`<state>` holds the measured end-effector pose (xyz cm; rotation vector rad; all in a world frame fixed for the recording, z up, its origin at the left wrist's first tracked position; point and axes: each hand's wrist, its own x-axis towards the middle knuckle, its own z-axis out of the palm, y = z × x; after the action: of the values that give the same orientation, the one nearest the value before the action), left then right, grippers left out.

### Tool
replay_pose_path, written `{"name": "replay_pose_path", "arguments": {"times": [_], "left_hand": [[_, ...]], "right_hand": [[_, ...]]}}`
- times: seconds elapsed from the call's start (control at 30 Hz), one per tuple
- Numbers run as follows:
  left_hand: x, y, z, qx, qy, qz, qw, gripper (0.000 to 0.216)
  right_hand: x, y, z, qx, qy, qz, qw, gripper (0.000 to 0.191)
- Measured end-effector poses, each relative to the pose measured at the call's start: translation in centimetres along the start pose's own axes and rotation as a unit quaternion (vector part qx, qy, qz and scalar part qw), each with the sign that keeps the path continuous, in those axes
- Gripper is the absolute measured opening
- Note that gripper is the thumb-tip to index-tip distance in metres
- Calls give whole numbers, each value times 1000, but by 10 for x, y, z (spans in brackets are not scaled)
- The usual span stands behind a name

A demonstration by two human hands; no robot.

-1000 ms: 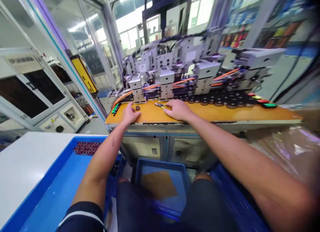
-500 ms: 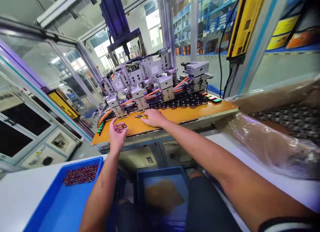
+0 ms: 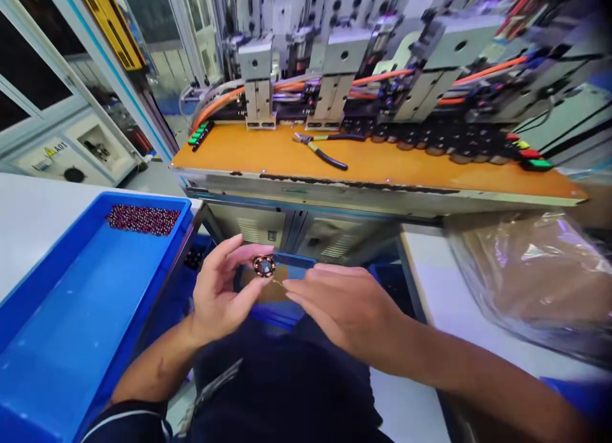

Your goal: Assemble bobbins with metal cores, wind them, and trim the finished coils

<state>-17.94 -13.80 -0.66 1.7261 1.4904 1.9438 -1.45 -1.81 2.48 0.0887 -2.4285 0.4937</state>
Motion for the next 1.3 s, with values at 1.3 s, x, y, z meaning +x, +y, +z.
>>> {"name": "replay_pose_path", "arguments": {"times": [1.3], "left_hand": [[-15,16,8,-228,-65,-174,956,51]], "right_hand": [[-29,-21,34,561,115,341,745,20]]}}
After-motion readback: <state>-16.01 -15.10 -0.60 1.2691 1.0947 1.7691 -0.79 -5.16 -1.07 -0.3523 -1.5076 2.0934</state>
